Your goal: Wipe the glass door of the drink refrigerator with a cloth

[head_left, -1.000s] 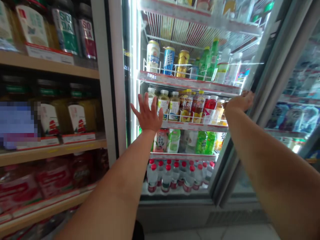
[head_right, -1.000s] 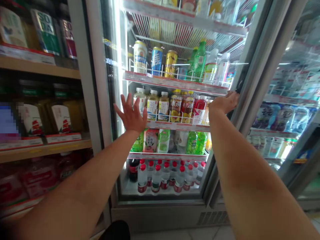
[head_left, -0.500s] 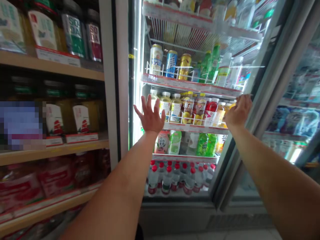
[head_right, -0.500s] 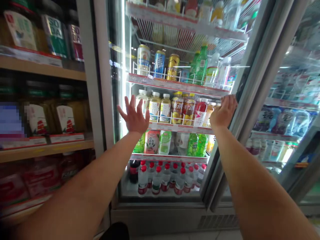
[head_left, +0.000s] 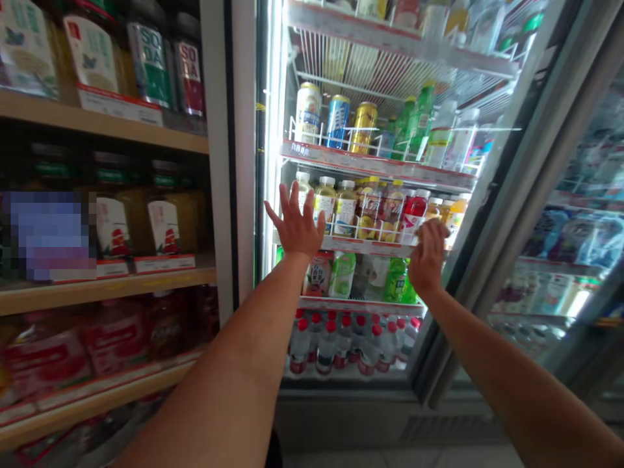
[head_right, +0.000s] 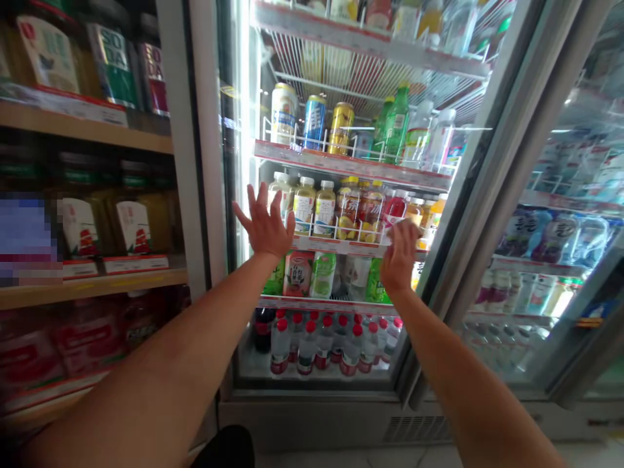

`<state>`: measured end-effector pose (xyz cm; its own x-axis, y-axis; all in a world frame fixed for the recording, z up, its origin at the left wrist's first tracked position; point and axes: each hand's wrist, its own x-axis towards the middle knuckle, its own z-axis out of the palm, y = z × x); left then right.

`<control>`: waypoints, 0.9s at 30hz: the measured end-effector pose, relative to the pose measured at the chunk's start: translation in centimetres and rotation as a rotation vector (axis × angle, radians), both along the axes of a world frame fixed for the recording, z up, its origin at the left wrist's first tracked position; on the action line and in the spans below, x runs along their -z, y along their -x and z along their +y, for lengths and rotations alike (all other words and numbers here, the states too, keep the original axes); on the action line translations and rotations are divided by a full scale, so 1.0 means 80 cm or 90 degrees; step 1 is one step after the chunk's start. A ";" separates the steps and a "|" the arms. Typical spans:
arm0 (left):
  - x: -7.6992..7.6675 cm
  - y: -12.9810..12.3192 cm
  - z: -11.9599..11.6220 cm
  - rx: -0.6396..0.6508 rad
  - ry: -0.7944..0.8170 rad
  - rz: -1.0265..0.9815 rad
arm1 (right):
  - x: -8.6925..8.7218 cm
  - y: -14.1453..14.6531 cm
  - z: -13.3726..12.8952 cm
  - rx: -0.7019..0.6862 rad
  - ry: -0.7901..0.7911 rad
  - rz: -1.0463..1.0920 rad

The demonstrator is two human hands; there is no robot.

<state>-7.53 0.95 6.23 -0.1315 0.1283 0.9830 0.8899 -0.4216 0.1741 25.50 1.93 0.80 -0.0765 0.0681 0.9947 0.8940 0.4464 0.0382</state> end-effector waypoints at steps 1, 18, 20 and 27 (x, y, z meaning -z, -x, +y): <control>0.000 0.000 0.000 -0.006 -0.003 0.001 | 0.015 0.010 -0.006 -0.009 0.022 -0.119; -0.001 0.000 -0.001 -0.021 -0.006 0.008 | 0.056 0.036 0.023 0.145 -0.089 0.458; -0.001 0.001 -0.001 -0.025 -0.008 0.011 | 0.050 0.053 0.011 0.096 -0.068 0.317; 0.000 0.000 0.001 -0.026 -0.005 0.004 | 0.085 0.120 -0.033 -0.014 0.062 -0.315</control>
<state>-7.54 1.06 6.23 -0.1299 0.1152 0.9848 0.9072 -0.3869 0.1650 15.88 -0.67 -6.03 -0.5401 0.1519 0.8278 0.7694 0.4878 0.4125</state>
